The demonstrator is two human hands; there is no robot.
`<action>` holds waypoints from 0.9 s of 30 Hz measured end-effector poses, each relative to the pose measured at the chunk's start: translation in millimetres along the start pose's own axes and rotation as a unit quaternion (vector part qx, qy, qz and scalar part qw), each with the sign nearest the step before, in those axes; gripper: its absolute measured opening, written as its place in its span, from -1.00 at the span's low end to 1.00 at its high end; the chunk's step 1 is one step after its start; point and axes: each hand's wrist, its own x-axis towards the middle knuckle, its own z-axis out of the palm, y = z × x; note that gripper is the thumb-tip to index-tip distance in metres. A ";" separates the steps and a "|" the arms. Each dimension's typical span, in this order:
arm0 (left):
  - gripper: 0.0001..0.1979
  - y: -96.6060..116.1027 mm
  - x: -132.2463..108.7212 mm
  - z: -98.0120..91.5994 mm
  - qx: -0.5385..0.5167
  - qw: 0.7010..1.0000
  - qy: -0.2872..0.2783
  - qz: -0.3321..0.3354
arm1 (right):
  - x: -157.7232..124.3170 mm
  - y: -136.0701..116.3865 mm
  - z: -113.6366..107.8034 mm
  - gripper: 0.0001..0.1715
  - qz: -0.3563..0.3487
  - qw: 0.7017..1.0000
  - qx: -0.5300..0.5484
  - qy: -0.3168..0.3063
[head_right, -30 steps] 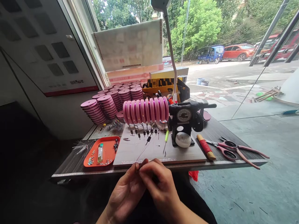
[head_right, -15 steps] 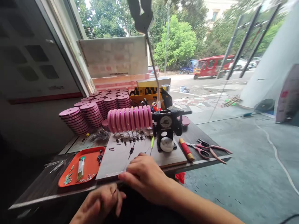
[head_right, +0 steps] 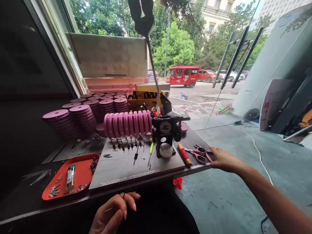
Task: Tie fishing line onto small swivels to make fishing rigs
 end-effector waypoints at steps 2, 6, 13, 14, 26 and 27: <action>-0.77 -1.9 -2.1 0.2 -0.018 1.000 0.008 0.004 | 3.3 14.9 15.2 -0.63 0.014 1.000 -0.021 -0.010; -0.78 -1.3 -5.9 3.1 -0.049 0.999 0.007 0.015 | -6.4 31.4 14.4 -0.73 0.044 0.996 -0.062 0.052; -0.78 1.4 -6.5 8.1 -0.100 0.995 0.007 0.003 | -73.7 -102.4 -2.9 -0.76 -0.193 0.969 0.146 0.048; -0.77 1.7 -6.2 8.4 -0.111 0.994 0.005 -0.002 | -82.5 -128.5 1.6 -0.82 -0.262 0.952 0.159 0.013; -0.79 -0.4 -6.1 9.5 -0.177 0.984 -0.012 -0.027 | -87.1 -198.5 23.9 -0.88 -0.384 0.919 0.089 -0.005; -0.79 -0.4 -6.1 9.6 -0.177 0.984 -0.012 -0.027 | -86.7 -200.7 24.4 -0.87 -0.389 0.917 0.085 0.001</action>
